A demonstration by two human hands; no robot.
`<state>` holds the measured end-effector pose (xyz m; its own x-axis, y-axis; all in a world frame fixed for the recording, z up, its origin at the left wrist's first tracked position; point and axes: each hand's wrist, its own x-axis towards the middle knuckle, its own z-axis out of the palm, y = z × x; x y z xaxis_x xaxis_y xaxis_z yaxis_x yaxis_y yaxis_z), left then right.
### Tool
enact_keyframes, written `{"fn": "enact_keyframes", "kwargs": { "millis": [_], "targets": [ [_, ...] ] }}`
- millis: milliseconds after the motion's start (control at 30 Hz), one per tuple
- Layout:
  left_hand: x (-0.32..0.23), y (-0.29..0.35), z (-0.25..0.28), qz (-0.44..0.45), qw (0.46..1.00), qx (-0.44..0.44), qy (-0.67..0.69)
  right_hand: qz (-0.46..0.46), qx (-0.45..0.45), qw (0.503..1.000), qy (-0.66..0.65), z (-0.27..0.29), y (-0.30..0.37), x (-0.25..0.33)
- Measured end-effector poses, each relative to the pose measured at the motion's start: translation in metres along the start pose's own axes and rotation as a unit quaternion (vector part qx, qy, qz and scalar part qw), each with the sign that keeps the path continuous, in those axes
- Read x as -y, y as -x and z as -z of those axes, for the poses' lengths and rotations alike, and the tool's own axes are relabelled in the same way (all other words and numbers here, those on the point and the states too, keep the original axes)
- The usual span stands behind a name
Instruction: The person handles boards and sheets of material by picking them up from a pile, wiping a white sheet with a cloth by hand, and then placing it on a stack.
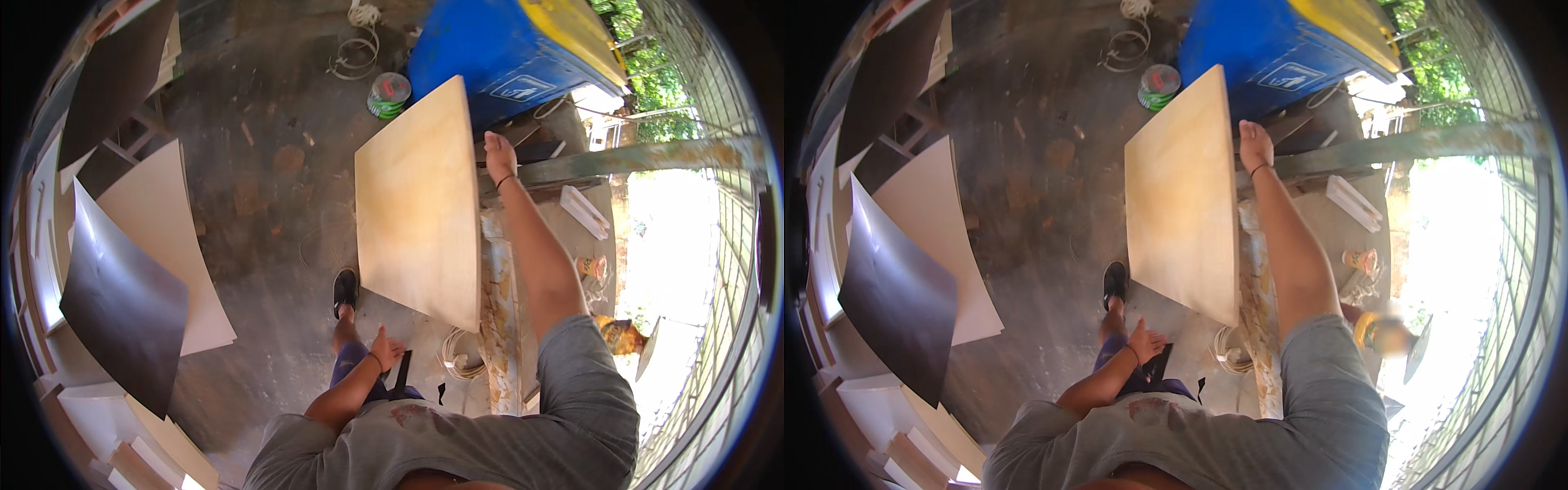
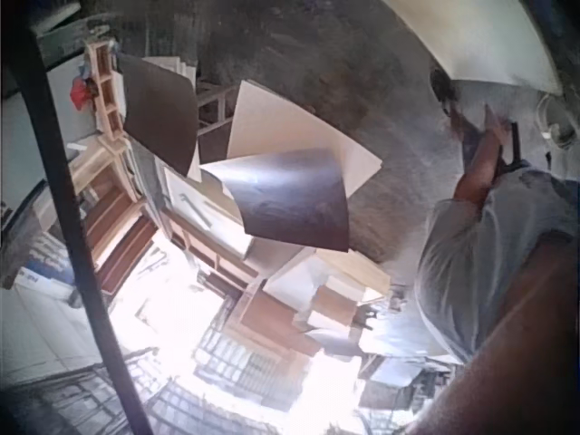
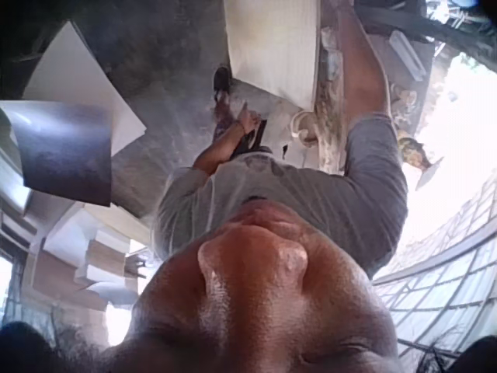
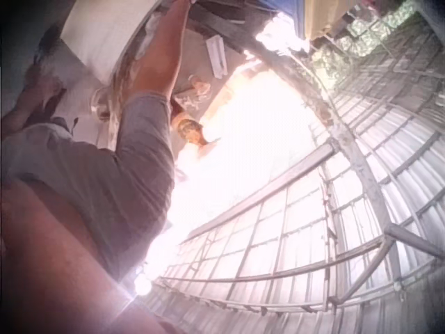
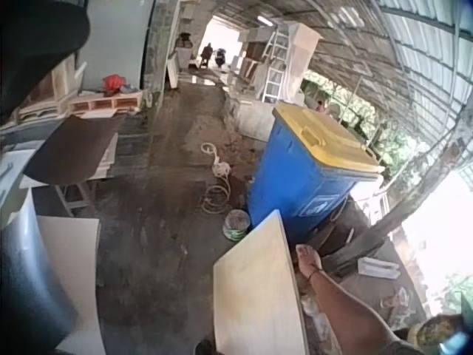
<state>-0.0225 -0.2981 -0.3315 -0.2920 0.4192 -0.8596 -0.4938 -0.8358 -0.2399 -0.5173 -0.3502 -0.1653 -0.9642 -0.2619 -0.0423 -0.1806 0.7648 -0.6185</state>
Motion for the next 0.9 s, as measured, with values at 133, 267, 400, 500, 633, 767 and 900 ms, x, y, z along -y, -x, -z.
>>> {"fn": "enact_keyframes", "kwargs": {
  "millis": [133, 267, 400, 500, 633, 767, 900],
  "targets": [
    [-0.005, -0.012, -0.016, 0.051, 0.998, 0.044, -0.016, -0.209, 0.159, 0.945, -0.196, -0.041, -0.038, -0.04],
    [-0.012, -0.01, -0.009, 0.048, 0.997, 0.052, -0.01, -0.259, 0.289, 0.899, -0.203, -0.044, -0.012, -0.01],
    [-0.015, -0.002, -0.009, 0.052, 0.997, 0.062, 0.003, -0.257, 0.32, 0.9, -0.147, -0.039, -0.009, -0.004],
    [-0.017, -0.001, -0.008, 0.031, 0.997, 0.071, -0.004, -0.219, 0.349, 0.898, -0.153, -0.043, -0.005, 0.002],
    [-0.02, 0.001, -0.01, 0.017, 0.996, 0.072, 0.05, -0.12, 0.298, 0.938, -0.128, -0.051, 0.027, 0.019],
    [-0.02, 0.005, -0.011, -0.001, 0.999, 0.036, 0.026, -0.019, 0.269, 0.961, -0.069, -0.031, 0.093, 0.046],
    [-0.009, -0.02, -0.002, 0.017, 0.997, -0.049, -0.049, 0.004, 0.212, 0.959, -0.19, 0.044, 0.174, 0.082]
  ]
}}
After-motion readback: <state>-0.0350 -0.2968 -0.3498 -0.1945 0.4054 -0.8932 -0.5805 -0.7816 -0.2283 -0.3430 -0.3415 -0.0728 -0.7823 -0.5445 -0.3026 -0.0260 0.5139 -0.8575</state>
